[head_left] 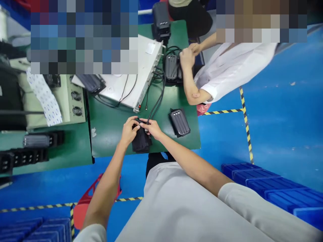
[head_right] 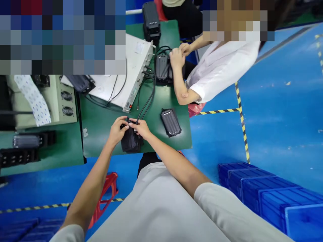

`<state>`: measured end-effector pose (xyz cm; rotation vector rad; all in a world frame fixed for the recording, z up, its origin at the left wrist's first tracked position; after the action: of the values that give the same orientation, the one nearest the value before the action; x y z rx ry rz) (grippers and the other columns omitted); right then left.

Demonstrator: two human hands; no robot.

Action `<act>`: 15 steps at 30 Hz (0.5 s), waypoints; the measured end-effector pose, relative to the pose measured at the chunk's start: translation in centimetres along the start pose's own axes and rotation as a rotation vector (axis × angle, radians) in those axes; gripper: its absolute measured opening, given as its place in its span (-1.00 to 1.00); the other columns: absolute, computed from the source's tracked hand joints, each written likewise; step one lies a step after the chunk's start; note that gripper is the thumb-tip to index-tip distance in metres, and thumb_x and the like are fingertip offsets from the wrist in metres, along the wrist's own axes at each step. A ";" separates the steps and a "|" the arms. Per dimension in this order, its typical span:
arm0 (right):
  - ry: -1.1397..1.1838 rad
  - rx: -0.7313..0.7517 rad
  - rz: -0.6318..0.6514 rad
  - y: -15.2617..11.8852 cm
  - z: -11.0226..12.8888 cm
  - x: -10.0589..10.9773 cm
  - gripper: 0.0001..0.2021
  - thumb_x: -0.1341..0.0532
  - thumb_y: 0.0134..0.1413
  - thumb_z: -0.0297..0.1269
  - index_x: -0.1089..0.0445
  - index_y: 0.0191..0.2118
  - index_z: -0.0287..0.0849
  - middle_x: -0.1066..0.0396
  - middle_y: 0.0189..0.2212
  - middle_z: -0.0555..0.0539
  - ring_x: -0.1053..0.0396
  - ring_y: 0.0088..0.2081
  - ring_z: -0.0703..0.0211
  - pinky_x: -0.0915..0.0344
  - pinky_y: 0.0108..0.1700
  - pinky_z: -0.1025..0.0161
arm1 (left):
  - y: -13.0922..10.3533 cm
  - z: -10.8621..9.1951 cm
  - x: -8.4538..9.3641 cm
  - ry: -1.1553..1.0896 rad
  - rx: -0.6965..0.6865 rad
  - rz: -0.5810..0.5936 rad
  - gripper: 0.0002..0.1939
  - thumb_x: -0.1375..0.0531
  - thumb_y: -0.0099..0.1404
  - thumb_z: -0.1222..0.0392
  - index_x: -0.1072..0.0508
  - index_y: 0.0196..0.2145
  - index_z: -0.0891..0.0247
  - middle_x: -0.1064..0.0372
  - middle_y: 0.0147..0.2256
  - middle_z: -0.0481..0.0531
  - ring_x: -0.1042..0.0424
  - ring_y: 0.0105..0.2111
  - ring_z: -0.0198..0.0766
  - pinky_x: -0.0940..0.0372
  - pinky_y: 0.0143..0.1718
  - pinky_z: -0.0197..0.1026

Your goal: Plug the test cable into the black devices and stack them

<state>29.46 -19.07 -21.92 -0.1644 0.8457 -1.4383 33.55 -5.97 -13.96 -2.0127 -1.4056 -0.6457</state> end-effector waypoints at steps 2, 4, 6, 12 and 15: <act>-0.042 -0.020 -0.008 -0.9 -0.4 0.3 -0.35 -0.51 -0.03 -0.07 -0.55 0.21 -0.14 -0.46 -0.40 0.05 -0.16 -0.54 0.42 -0.06 -0.60 0.45 | -0.4 -0.2 -0.7 -0.039 0.000 -0.034 -0.88 -0.23 0.26 0.26 -0.52 -0.23 0.22 -0.40 0.20 0.19 -0.36 0.25 -0.04 -0.27 0.31 0.05; -0.072 -0.021 -0.038 -1.7 -0.5 0.5 -0.32 -0.53 -0.07 -0.08 -0.54 0.22 -0.11 -0.47 -0.38 0.05 -0.16 -0.54 0.42 -0.08 -0.59 0.45 | -0.9 -0.1 -1.0 -0.115 -0.024 -0.082 -0.62 -0.25 0.25 0.29 -0.51 0.03 0.23 -0.38 0.22 0.18 -0.35 0.24 -0.08 -0.29 0.29 -0.01; -0.079 -0.018 -0.080 -1.6 -0.5 0.7 -0.31 -0.56 -0.15 -0.11 -0.56 0.18 -0.10 -0.46 -0.39 0.05 -0.14 -0.55 0.42 -0.06 -0.61 0.45 | -1.1 0.8 -1.1 -0.158 -0.036 -0.113 -0.44 -0.25 0.24 0.34 -0.45 0.20 0.19 -0.37 0.26 0.13 -0.33 0.26 -0.13 -0.28 0.29 -0.04; -0.196 -0.040 -0.119 -1.0 -0.6 0.6 -0.41 -0.62 -0.38 -0.28 -0.64 -0.06 -0.04 -0.48 -0.26 -0.05 -0.28 -0.46 0.28 -0.05 -0.63 0.40 | -5.2 2.0 -0.5 0.056 0.036 -0.235 -0.61 -0.14 0.47 0.18 -0.60 0.15 -0.02 -0.26 0.37 0.08 -0.31 0.29 -0.03 -0.28 0.27 0.11; -0.308 -0.025 -0.186 -1.5 -0.1 1.5 -0.50 -0.56 -0.41 -0.40 -0.65 -0.19 0.09 -0.49 -0.18 -0.07 -0.25 -0.47 0.25 -0.06 -0.63 0.35 | -7.5 -0.1 -0.3 0.224 -0.014 -0.264 -0.61 -0.08 0.50 0.18 -0.68 0.04 -0.03 -0.24 0.40 0.09 -0.32 0.30 -0.02 -0.25 0.28 0.09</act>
<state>28.04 -20.72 -21.71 -0.4818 0.6071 -1.5266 26.31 -4.24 -12.69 -1.7169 -1.5434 -0.9658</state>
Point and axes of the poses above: each hand's wrist, its own y-axis towards the middle knuckle, its own x-axis out of the back of the hand, z = x × y, the point moved 8 cm from there along y, towards the middle knuckle
